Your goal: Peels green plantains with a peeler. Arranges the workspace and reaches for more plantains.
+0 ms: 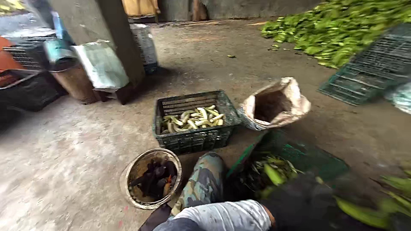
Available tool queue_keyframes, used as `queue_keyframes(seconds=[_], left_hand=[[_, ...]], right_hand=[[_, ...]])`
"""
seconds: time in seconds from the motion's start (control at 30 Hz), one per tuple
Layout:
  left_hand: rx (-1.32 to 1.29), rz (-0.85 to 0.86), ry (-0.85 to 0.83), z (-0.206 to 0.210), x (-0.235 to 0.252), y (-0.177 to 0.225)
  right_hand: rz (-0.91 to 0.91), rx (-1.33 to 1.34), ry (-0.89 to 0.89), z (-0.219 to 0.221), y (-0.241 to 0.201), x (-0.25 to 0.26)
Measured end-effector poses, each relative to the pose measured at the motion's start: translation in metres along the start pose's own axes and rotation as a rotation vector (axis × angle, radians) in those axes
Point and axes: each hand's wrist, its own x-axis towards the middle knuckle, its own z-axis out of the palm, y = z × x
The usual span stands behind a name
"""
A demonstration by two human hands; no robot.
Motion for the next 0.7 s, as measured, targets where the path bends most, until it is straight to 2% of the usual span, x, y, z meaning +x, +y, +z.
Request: queue_keyframes(seconds=[0.07,0.17,0.3,0.37,0.4,0.47,0.53,0.57,0.63,0.7], left_hand=[[0.041,0.068,-0.006,0.001,0.003,0.002],[0.029,-0.012,-0.106,-0.019,0.004,0.018],[0.023,-0.389,-0.486,-0.018,0.002,0.014],[0.128,-0.440,-0.656,-0.020,-0.008,0.013],[0.111,-0.448,-0.676,-0.025,-0.016,0.012],[-0.089,-0.454,-0.623,-0.037,-0.026,0.008],[-0.276,-0.378,-0.543,-0.044,-0.028,-0.001],[-0.249,-0.341,-0.535,-0.046,-0.024,-0.003],[0.027,-0.262,-0.551,-0.050,-0.008,-0.005],[0.250,-0.210,-0.550,-0.048,0.006,-0.008]], right_hand=[[0.039,0.016,0.060,0.023,0.012,-0.012],[0.076,0.159,0.070,0.002,0.023,-0.007],[0.051,0.126,0.403,0.000,0.008,0.005],[-0.040,0.028,0.453,-0.023,-0.002,0.006],[-0.113,-0.078,0.475,-0.037,-0.013,0.003],[-0.169,-0.352,0.597,-0.052,-0.040,-0.004],[0.019,-0.783,0.680,-0.051,-0.060,-0.011],[0.109,-0.935,0.671,-0.050,-0.064,-0.011],[0.162,-0.972,0.604,-0.046,-0.067,-0.015],[0.071,-0.739,0.509,-0.046,-0.066,-0.021]])
